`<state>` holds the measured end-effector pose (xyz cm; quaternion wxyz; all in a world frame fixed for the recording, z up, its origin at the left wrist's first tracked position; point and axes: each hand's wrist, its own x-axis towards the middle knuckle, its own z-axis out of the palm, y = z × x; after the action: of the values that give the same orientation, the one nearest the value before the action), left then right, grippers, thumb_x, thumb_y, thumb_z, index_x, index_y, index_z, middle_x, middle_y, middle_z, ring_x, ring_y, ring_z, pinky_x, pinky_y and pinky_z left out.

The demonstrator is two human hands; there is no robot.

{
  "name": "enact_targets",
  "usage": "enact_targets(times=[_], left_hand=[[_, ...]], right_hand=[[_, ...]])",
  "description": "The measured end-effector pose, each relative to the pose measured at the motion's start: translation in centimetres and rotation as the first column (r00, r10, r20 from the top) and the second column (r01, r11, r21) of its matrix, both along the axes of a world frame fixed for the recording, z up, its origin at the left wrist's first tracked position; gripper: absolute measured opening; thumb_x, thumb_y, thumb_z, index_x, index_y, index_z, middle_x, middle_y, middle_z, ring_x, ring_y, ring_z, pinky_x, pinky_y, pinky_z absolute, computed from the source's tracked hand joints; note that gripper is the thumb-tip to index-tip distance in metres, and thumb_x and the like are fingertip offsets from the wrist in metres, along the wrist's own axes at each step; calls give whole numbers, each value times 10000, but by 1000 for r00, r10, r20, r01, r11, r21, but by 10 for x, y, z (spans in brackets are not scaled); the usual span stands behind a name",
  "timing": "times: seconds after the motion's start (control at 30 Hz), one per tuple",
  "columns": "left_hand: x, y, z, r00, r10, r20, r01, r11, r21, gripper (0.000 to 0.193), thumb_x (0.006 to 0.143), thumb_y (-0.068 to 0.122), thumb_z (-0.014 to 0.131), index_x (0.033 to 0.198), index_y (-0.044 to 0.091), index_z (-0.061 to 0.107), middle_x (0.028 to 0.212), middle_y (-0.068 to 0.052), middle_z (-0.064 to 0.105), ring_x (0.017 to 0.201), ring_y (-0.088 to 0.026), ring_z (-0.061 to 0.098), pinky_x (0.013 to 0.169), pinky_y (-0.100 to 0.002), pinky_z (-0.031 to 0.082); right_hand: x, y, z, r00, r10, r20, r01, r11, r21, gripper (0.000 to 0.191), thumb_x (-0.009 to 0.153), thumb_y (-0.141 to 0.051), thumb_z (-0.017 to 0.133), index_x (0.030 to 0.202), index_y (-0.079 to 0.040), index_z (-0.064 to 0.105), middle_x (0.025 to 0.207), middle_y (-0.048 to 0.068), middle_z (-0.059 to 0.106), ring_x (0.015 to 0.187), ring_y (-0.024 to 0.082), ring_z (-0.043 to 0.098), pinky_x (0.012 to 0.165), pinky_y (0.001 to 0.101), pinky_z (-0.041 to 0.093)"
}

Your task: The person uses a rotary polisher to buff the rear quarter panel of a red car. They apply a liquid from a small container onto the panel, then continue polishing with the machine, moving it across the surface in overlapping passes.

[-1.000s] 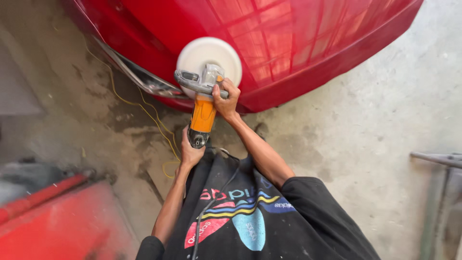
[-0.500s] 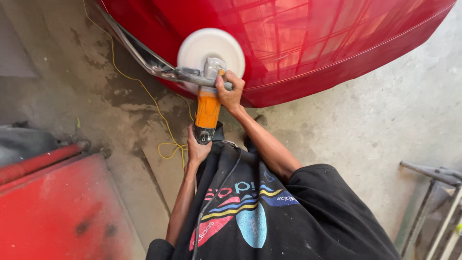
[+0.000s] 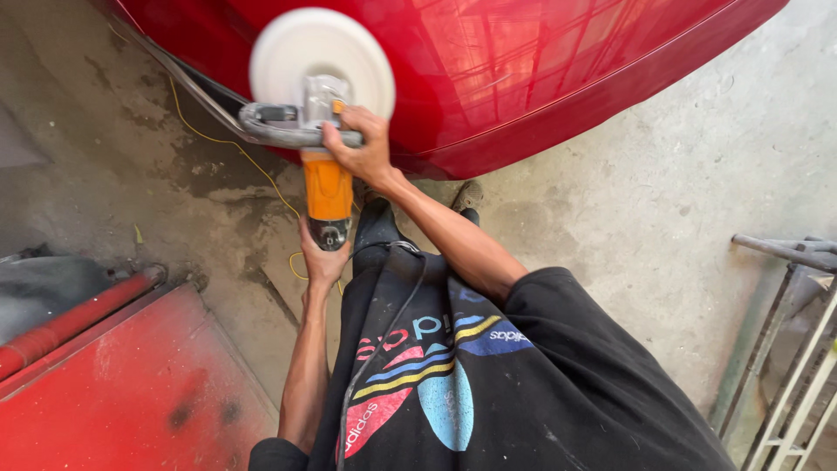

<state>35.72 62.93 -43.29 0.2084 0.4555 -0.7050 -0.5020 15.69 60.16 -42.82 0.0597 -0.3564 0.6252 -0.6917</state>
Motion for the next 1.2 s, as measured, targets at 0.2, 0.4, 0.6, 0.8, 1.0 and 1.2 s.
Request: enact_targets(times=[0.2, 0.4, 0.6, 0.8, 1.0, 1.2], left_hand=[[-22, 59, -14, 995, -102, 11, 101, 992, 77, 898, 736, -17, 784, 1520, 28, 347, 1308, -204, 638, 1235, -286, 633, 1035, -377, 494], [-26, 68, -8, 982, -153, 107, 139, 982, 126, 811, 773, -10, 780, 1489, 37, 402, 1272, -200, 687, 1207, -284, 683, 1004, -365, 530], [-13, 21, -6, 995, -78, 58, 76, 997, 24, 883, 676, -40, 784, 1457, -23, 372, 1217, -195, 644, 1127, -275, 651, 980, -361, 505], [-5, -32, 5, 990, -21, 142, 7, 996, 93, 752, 744, -10, 773, 1417, 10, 439, 1179, -155, 676, 1074, -245, 691, 939, -333, 547], [-34, 1, -1, 986, -160, 40, 161, 986, -34, 884, 696, -47, 789, 1480, 18, 386, 1228, -209, 648, 1137, -336, 661, 987, -408, 517], [-55, 26, -2, 968, -218, 124, 195, 965, 176, 836, 761, -5, 775, 1503, 62, 397, 1246, -189, 687, 1198, -329, 689, 993, -386, 538]], right_hand=[[-33, 97, -40, 995, -91, -29, 91, 996, -17, 227, 823, 31, 708, 708, 24, 513, 678, 120, 540, 629, 248, 581, 626, 362, 486], [-43, 124, -46, 986, -142, 88, 133, 986, 99, 252, 860, 31, 700, 683, 25, 521, 630, 110, 504, 557, 212, 505, 574, 339, 409], [-29, 22, -20, 987, -158, 36, 156, 987, 43, 246, 807, -89, 814, 709, 8, 610, 642, 101, 605, 556, 184, 596, 546, 328, 470], [-22, -33, 2, 992, -118, 46, 114, 990, 82, 286, 833, -101, 829, 696, 6, 602, 641, 111, 576, 558, 194, 566, 555, 332, 456], [-53, 27, -22, 981, -191, -10, 192, 980, 52, 239, 856, -44, 761, 707, 3, 580, 639, 94, 570, 555, 174, 576, 538, 336, 451], [-73, 93, -39, 963, -259, 76, 251, 963, 102, 247, 899, -8, 665, 706, 14, 513, 638, 92, 498, 559, 162, 473, 560, 343, 388]])
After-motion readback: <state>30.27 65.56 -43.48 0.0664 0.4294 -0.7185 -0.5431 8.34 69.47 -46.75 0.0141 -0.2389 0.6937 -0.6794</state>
